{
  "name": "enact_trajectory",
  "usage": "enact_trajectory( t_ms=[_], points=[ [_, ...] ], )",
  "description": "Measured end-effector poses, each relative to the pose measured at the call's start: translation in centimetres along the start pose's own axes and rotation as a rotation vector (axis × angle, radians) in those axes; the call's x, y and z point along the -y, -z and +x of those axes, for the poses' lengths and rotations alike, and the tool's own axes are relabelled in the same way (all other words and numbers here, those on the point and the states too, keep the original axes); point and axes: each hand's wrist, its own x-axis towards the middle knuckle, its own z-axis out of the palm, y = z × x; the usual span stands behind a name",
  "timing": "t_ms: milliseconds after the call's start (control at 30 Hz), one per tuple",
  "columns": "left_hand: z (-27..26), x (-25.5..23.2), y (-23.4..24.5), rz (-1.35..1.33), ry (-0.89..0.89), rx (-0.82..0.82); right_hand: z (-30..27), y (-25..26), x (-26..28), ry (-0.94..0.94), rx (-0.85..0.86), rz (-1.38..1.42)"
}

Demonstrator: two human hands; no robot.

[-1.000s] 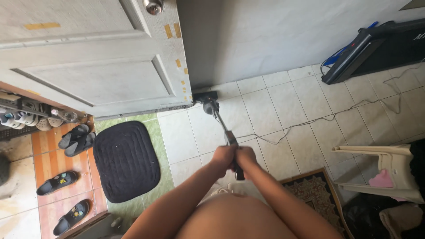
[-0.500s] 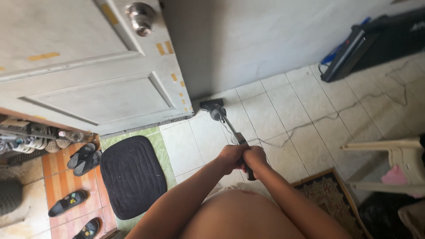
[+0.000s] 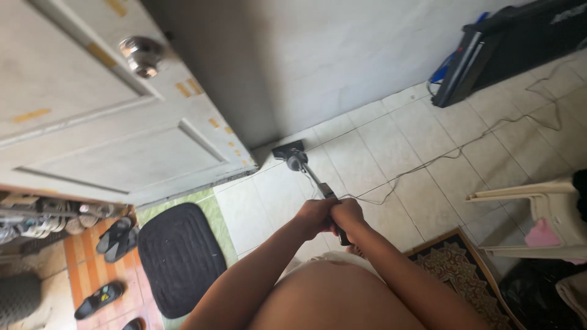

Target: The person vacuums the tiled floor of a cluttered room using a corded stick vacuum. They move the vacuum back and forth across the floor, navigating around furniture, a treadmill, and a bed.

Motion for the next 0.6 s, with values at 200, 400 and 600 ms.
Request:
enact_trajectory(
  t_ms=[200,400,600],
  points=[
    [1.7,-0.4,-2.2,0.081,0.010,-0.042,5.7,1.0,-3.5,0.045,0.039,0.072],
    [3.3,-1.2,-5.5,0.056,-0.017,-0.065,7.4,4.5,-2.2,0.054,0.098,0.089],
    [2.8,-0.9,-8.6,0.028,0.015,-0.061,6.2,8.1,-1.4,0.014,0.087,0.064]
  ],
)
